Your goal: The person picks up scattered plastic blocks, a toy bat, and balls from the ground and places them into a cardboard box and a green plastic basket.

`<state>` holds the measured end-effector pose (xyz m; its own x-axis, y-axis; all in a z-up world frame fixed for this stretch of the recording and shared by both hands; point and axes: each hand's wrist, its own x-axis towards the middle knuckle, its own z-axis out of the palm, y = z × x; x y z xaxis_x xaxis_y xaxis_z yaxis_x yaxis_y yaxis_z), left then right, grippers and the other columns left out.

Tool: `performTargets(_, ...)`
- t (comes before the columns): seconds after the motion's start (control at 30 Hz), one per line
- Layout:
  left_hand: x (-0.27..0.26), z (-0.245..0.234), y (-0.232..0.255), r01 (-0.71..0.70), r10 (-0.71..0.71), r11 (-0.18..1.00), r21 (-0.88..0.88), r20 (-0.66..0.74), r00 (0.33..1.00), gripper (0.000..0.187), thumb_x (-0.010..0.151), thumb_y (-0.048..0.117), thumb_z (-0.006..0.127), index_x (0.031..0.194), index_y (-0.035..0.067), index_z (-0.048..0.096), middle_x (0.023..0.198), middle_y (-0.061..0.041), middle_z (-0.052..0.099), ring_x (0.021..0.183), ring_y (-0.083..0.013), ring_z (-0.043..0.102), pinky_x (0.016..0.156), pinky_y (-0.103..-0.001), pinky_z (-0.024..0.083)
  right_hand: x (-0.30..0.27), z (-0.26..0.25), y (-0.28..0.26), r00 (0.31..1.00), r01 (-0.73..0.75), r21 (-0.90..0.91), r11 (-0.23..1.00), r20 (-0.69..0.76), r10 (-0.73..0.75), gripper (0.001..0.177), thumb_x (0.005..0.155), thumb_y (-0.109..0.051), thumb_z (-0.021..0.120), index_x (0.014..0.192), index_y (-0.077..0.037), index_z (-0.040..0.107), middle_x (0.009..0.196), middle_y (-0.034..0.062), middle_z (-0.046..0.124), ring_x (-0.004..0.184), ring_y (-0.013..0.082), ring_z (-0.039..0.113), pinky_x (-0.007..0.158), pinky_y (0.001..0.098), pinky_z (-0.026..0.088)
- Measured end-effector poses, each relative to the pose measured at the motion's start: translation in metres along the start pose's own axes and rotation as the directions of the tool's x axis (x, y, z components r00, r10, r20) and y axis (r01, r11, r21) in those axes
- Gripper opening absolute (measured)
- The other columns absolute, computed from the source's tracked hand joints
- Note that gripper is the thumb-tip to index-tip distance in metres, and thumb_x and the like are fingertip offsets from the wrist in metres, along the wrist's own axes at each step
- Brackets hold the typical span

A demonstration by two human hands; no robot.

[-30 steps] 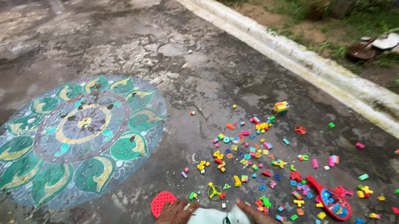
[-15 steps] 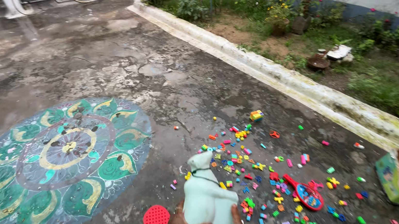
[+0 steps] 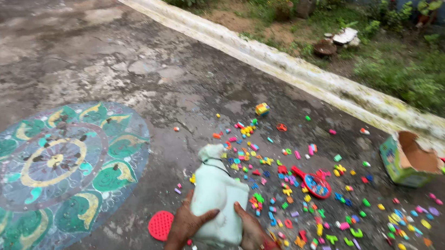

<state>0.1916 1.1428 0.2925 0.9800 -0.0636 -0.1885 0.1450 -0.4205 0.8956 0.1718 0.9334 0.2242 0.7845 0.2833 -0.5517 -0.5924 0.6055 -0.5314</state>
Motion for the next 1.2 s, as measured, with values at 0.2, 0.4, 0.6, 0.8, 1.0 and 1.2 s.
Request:
performTargets(0.2, -0.025, 0.006, 0.013, -0.091, 0.115, 0.973, -0.21, 0.106, 0.988, 0.102, 0.058, 0.043, 0.094, 0.144, 0.01, 0.05, 0.122, -0.014, 0.074, 0.109, -0.0265, 0.073, 0.093, -0.039, 0.059, -0.017, -0.007, 0.007, 0.99, 0.076, -0.028, 0.997, -0.12, -0.079, 0.045, 0.1, -0.036, 0.058, 0.135, -0.007, 0.056, 0.124, 0.0117, 0.072, 0.108, 0.0298, 0.073, 0.093, 0.0511, 0.06)
performTargets(0.4, -0.045, 0.021, 0.029, 0.029, -0.018, 0.998, -0.053, 0.186, 0.982, 0.111, 0.054, 0.046, 0.092, 0.15, 0.019, 0.042, 0.126, -0.013, 0.071, 0.107, -0.0285, 0.073, 0.087, -0.043, 0.061, -0.047, -0.034, 0.01, 0.981, 0.108, -0.019, 0.994, -0.162, -0.11, 0.038, 0.099, -0.026, 0.063, 0.131, -0.008, 0.056, 0.123, 0.0109, 0.071, 0.107, 0.0282, 0.072, 0.094, 0.049, 0.06)
performTargets(0.6, -0.046, 0.069, 0.017, -0.002, 0.001, 1.0, 0.003, 0.162, 0.987, 0.106, 0.055, 0.05, 0.092, 0.144, 0.011, 0.05, 0.123, -0.016, 0.073, 0.107, -0.0296, 0.075, 0.089, -0.042, 0.062, -0.085, -0.062, 0.02, 0.967, 0.205, 0.038, 0.978, -0.164, -0.196, 0.04, 0.099, -0.025, 0.061, 0.135, -0.008, 0.056, 0.125, 0.0103, 0.07, 0.111, 0.0277, 0.071, 0.096, 0.0476, 0.058)
performTargets(0.8, -0.039, 0.127, 0.009, -0.034, 0.017, 0.995, 0.097, 0.173, 0.985, 0.129, 0.057, 0.057, 0.093, 0.156, 0.003, 0.029, 0.141, -0.019, 0.058, 0.126, -0.0285, 0.064, 0.103, -0.038, 0.052, -0.104, -0.108, 0.007, 0.952, 0.207, 0.1, 0.973, -0.248, -0.177, 0.043, 0.101, -0.026, 0.059, 0.138, -0.006, 0.053, 0.129, 0.0122, 0.07, 0.112, 0.0291, 0.071, 0.097, 0.0495, 0.058)
performTargets(1.0, -0.05, 0.18, 0.045, 0.03, -0.065, 0.983, 0.183, 0.19, 0.98, 0.136, 0.055, 0.065, 0.09, 0.161, 0.01, 0.025, 0.145, -0.018, 0.058, 0.13, -0.029, 0.061, 0.107, -0.038, 0.048, -0.156, -0.14, -0.024, 0.95, 0.215, 0.067, 0.974, -0.245, -0.193, 0.049, 0.098, -0.025, 0.06, 0.144, -0.02, 0.048, 0.135, 0.0073, 0.067, 0.114, 0.0275, 0.07, 0.095, 0.0523, 0.057)
performTargets(1.2, -0.083, 0.258, 0.083, 0.179, -0.217, 0.969, 0.171, 0.244, 0.945, 0.134, 0.051, 0.06, 0.088, 0.161, 0.013, 0.028, 0.145, -0.015, 0.059, 0.119, -0.0287, 0.072, 0.099, -0.041, 0.06, -0.222, -0.206, -0.044, 0.934, 0.113, 0.013, 0.994, -0.342, -0.102, 0.059, 0.093, -0.035, 0.068, 0.148, -0.03, 0.047, 0.137, 0.0034, 0.066, 0.119, 0.0262, 0.067, 0.093, 0.0546, 0.055)
